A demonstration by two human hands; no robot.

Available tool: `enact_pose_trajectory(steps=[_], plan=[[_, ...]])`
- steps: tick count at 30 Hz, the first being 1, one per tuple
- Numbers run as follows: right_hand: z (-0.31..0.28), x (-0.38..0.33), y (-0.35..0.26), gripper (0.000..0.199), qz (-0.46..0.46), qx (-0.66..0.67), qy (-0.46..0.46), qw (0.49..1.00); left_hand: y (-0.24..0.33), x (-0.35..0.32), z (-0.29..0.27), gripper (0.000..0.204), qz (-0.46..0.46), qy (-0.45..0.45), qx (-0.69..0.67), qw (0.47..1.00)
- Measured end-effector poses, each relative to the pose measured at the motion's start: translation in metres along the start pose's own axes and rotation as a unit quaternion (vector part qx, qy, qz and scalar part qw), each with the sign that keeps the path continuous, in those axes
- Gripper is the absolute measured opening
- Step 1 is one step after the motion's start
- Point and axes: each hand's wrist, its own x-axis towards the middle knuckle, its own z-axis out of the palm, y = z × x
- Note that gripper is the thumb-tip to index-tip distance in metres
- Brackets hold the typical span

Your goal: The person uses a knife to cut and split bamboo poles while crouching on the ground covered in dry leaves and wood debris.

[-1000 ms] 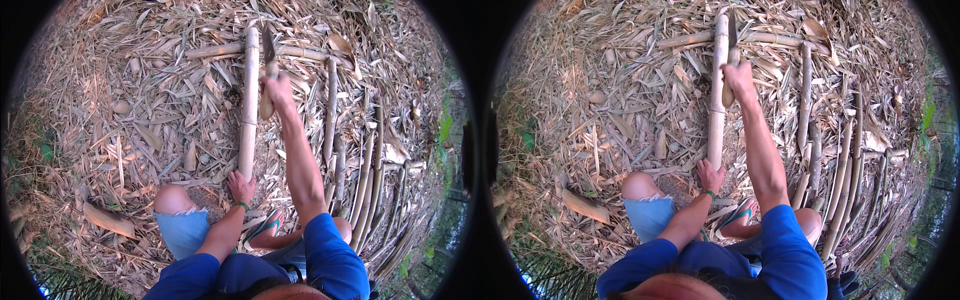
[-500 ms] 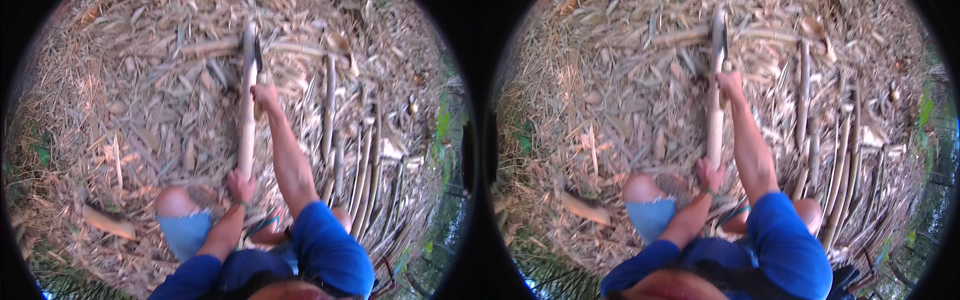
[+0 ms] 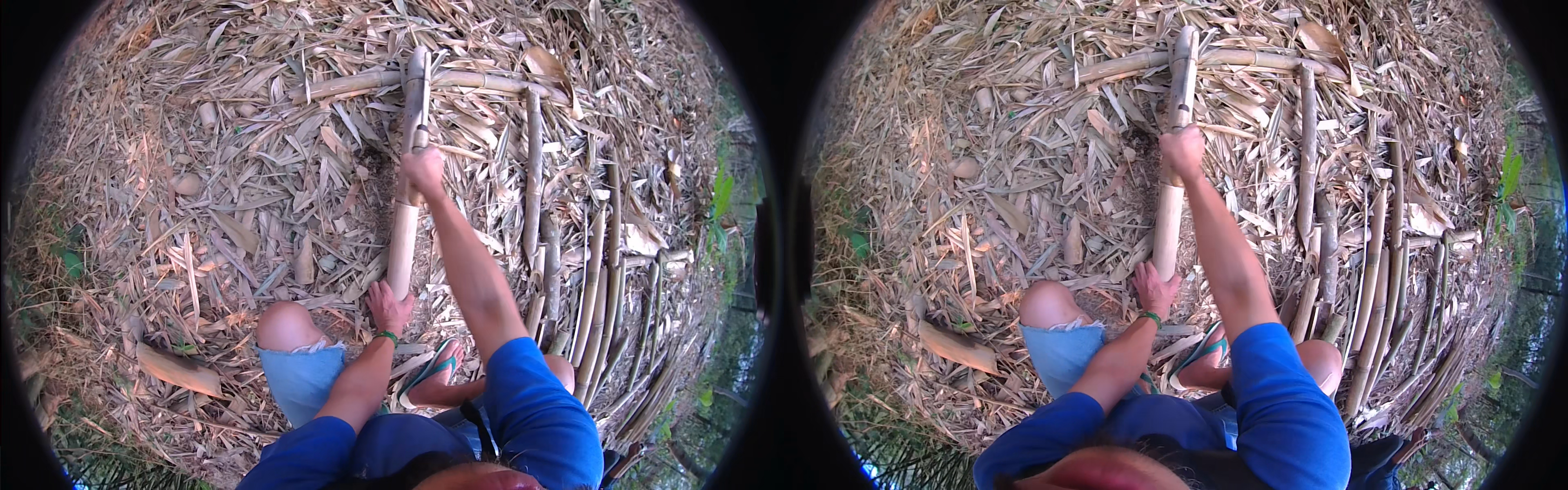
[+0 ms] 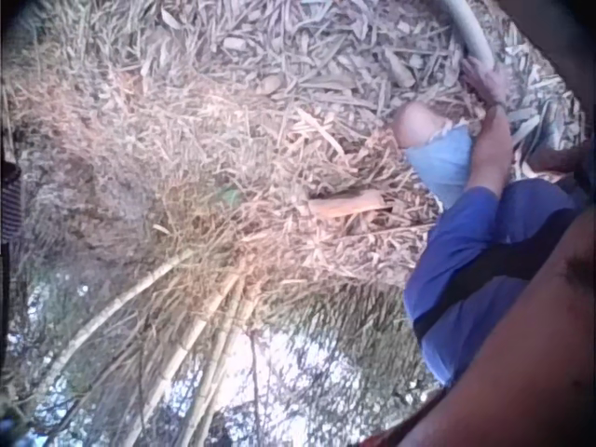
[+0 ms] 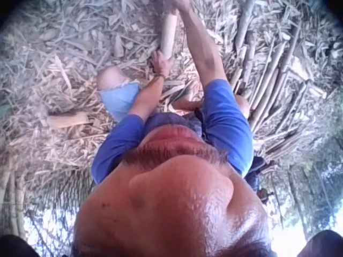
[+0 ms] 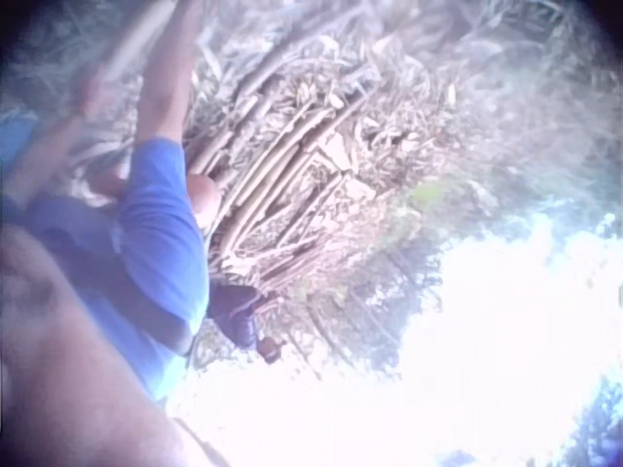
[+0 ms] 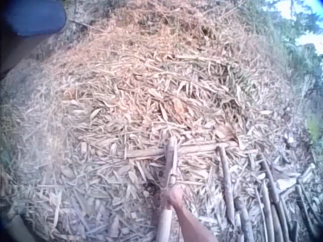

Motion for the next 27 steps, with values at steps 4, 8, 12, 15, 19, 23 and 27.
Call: enact_pose_trajectory(steps=[4, 8, 12, 15, 19, 23, 27], plan=[[-0.077, 0.041, 0.006, 0.009, 0.049, 0.156, -0.204, 0.965, 0.001, 0.005, 0.009, 0.060, -0.009, 0.009, -0.028, 1.000], [-0.115, 0.058, -0.003, 0.010, 0.047, 0.195, -0.259, 0.945, -0.002, 0.003, 0.012, 0.061, 0.002, 0.011, -0.041, 0.999], [-0.015, -0.007, 0.015, 0.026, -0.034, 0.063, 0.009, 0.997, 0.005, 0.004, 0.005, 0.062, 0.008, 0.000, 0.001, 1.000], [0.011, -0.024, -0.009, 0.035, -0.035, -0.005, 0.078, 0.996, -0.002, 0.012, 0.002, 0.061, 0.014, 0.009, -0.004, 1.000], [-0.019, 0.005, 0.006, 0.036, -0.064, -0.026, 0.076, 0.995, 0.001, 0.005, 0.005, 0.061, 0.033, 0.001, -0.022, 0.999], [-0.120, 0.009, -0.077, 0.026, -0.031, 0.018, -0.252, 0.967, -0.014, -0.001, 0.007, 0.060, -0.006, 0.033, -0.007, 0.999], [-0.075, -0.027, -0.003, 0.030, -0.102, 0.048, 0.061, 0.992, 0.005, -0.006, 0.003, 0.059, 0.042, 0.020, -0.027, 0.999]])
